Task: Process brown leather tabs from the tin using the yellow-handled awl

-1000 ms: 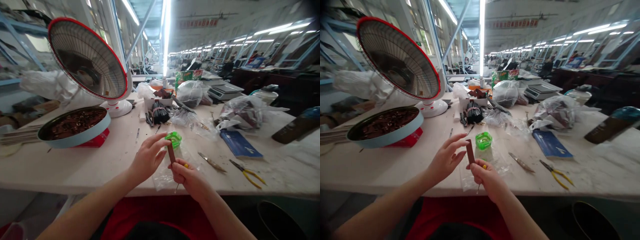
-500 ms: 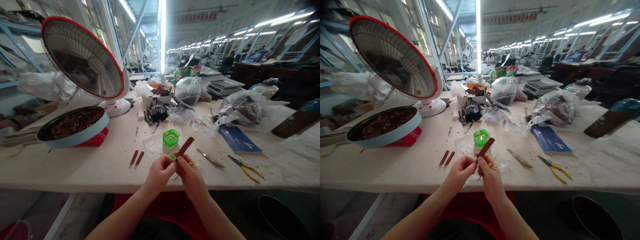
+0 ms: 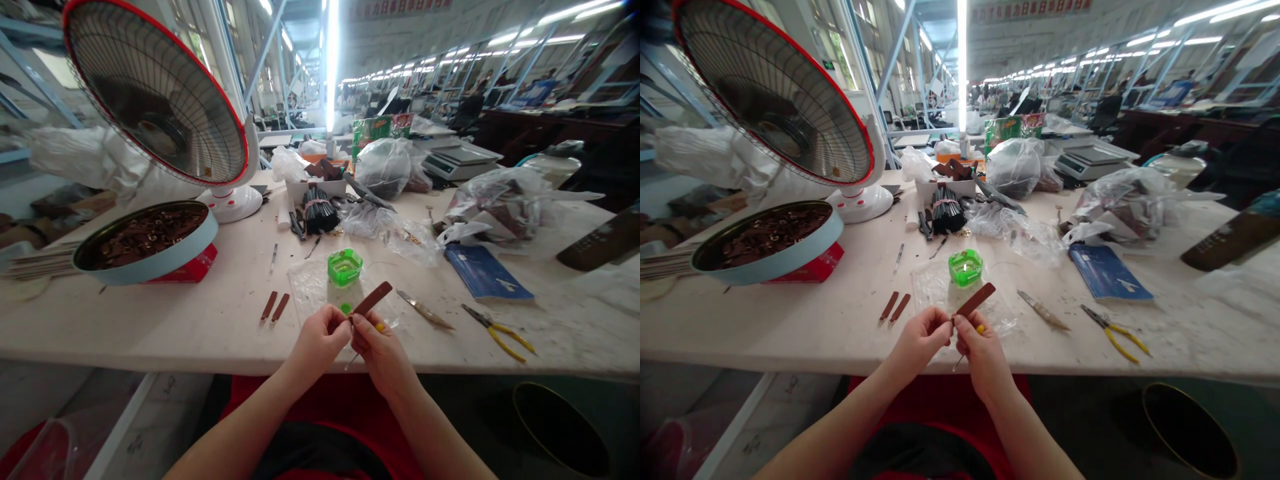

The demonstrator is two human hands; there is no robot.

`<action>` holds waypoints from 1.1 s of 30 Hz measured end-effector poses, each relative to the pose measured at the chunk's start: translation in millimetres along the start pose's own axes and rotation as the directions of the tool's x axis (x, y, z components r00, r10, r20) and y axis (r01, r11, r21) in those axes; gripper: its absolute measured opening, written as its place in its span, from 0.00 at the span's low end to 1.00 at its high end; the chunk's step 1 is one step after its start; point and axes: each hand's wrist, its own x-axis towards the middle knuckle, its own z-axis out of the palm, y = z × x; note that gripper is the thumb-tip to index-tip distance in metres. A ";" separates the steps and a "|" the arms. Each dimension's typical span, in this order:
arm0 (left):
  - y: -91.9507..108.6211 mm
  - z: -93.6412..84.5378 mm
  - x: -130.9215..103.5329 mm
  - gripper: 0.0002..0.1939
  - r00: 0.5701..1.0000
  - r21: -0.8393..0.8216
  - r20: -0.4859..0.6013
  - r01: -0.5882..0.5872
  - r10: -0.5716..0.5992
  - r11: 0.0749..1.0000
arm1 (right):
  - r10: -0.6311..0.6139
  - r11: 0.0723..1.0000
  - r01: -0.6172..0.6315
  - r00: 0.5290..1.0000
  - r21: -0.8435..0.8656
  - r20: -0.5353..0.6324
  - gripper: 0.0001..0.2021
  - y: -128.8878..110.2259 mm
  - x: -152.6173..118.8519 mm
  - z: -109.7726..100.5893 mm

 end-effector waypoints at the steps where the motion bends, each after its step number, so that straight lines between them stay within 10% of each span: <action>1: -1.9 0.6 0.5 0.07 1.000 -0.004 -0.010 0.000 0.000 1.000 | 0.002 1.000 -0.002 1.000 -0.007 -0.001 0.13 1.3 0.0 0.3; 13: 3.6 -8.6 -5.3 0.07 0.997 0.051 0.072 0.000 -0.004 0.999 | -0.009 0.986 0.016 0.999 -0.165 0.045 0.15 -2.7 3.5 -7.5; 25: 1.9 -14.8 -9.4 0.12 0.976 -0.314 0.217 0.078 -0.009 0.946 | 0.191 0.971 -0.202 0.977 0.125 0.092 0.15 -14.1 -12.5 4.4; 33: 0.5 -20.4 -4.1 0.18 0.946 -0.438 0.319 0.204 -0.061 0.875 | 0.020 0.976 -0.016 1.000 -0.217 0.015 0.17 -4.5 -9.0 -1.4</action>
